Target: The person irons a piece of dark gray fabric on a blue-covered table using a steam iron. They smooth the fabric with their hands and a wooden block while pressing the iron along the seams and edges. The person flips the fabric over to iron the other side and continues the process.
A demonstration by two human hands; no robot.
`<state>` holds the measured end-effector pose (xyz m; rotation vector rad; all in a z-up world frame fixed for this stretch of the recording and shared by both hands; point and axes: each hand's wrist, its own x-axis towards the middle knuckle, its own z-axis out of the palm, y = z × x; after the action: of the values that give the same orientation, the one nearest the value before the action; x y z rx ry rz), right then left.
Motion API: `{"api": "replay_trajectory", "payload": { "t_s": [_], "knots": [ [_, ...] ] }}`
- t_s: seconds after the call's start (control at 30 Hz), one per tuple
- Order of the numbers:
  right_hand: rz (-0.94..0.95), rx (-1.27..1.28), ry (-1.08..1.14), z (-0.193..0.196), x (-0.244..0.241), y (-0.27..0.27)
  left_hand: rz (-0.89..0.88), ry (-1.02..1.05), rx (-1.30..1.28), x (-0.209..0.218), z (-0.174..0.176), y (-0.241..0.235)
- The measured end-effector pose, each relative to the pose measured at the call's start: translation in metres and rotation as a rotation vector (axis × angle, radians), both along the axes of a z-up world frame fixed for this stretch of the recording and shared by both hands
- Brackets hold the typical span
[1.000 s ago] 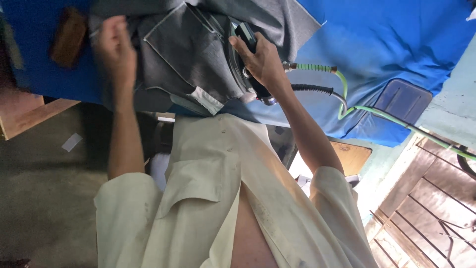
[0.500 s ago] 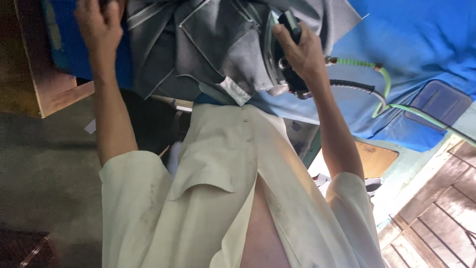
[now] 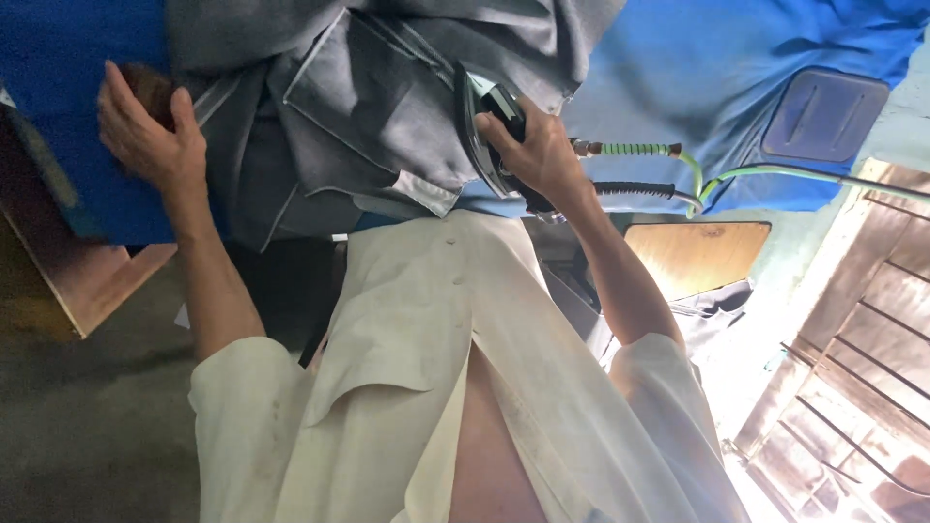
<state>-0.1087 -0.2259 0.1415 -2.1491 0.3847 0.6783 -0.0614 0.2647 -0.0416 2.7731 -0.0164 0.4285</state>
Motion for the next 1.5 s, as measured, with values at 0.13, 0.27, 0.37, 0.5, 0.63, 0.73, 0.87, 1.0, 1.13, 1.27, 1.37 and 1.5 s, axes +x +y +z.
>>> {"api": "replay_trajectory", "payload": {
  "t_s": [0.13, 0.27, 0.37, 0.5, 0.63, 0.73, 0.87, 1.0, 1.13, 1.27, 1.37, 1.5],
  "knots": [
    [0.058, 0.014, 0.004, -0.009, 0.015, 0.002, 0.014, -0.036, 0.034, 0.003, 0.007, -0.006],
    [0.129, 0.101, -0.212, -0.026, 0.037, 0.004, 0.037, 0.058, -0.075, 0.003, -0.003, 0.0],
    [0.073, 0.024, -0.301, -0.033, 0.055, 0.007, -0.023, 0.017, -0.09, 0.002, -0.004, 0.006],
    [0.056, 0.017, -0.397, -0.034, 0.057, 0.006, -0.057, 0.047, -0.173, 0.003, -0.001, 0.008],
    [0.019, -0.001, -0.329, -0.029, 0.054, 0.005, -0.086, 0.01, -0.146, 0.002, -0.002, 0.007],
    [-0.004, 0.013, -0.281, -0.026, 0.051, 0.006, -0.067, 0.018, -0.094, -0.001, -0.015, 0.016],
    [0.008, 0.036, -0.2, -0.017, 0.039, 0.004, 0.002, 0.064, 0.022, -0.005, -0.013, 0.01],
    [0.036, 0.084, -0.042, 0.012, 0.009, 0.002, 0.018, -0.02, 0.029, -0.006, -0.003, -0.003],
    [0.105, 0.101, 0.012, 0.016, -0.017, -0.005, 0.049, -0.04, 0.014, -0.008, -0.002, -0.008],
    [0.136, 0.041, -0.046, -0.007, -0.011, -0.004, 0.06, -0.074, -0.017, -0.005, 0.006, -0.02],
    [0.064, 0.05, -0.01, 0.01, 0.026, 0.012, 0.08, -0.123, 0.011, -0.002, 0.001, -0.019],
    [-0.007, 0.11, -0.049, -0.009, 0.058, 0.018, 0.086, -0.122, -0.044, 0.0, -0.002, -0.019]
  ]
}}
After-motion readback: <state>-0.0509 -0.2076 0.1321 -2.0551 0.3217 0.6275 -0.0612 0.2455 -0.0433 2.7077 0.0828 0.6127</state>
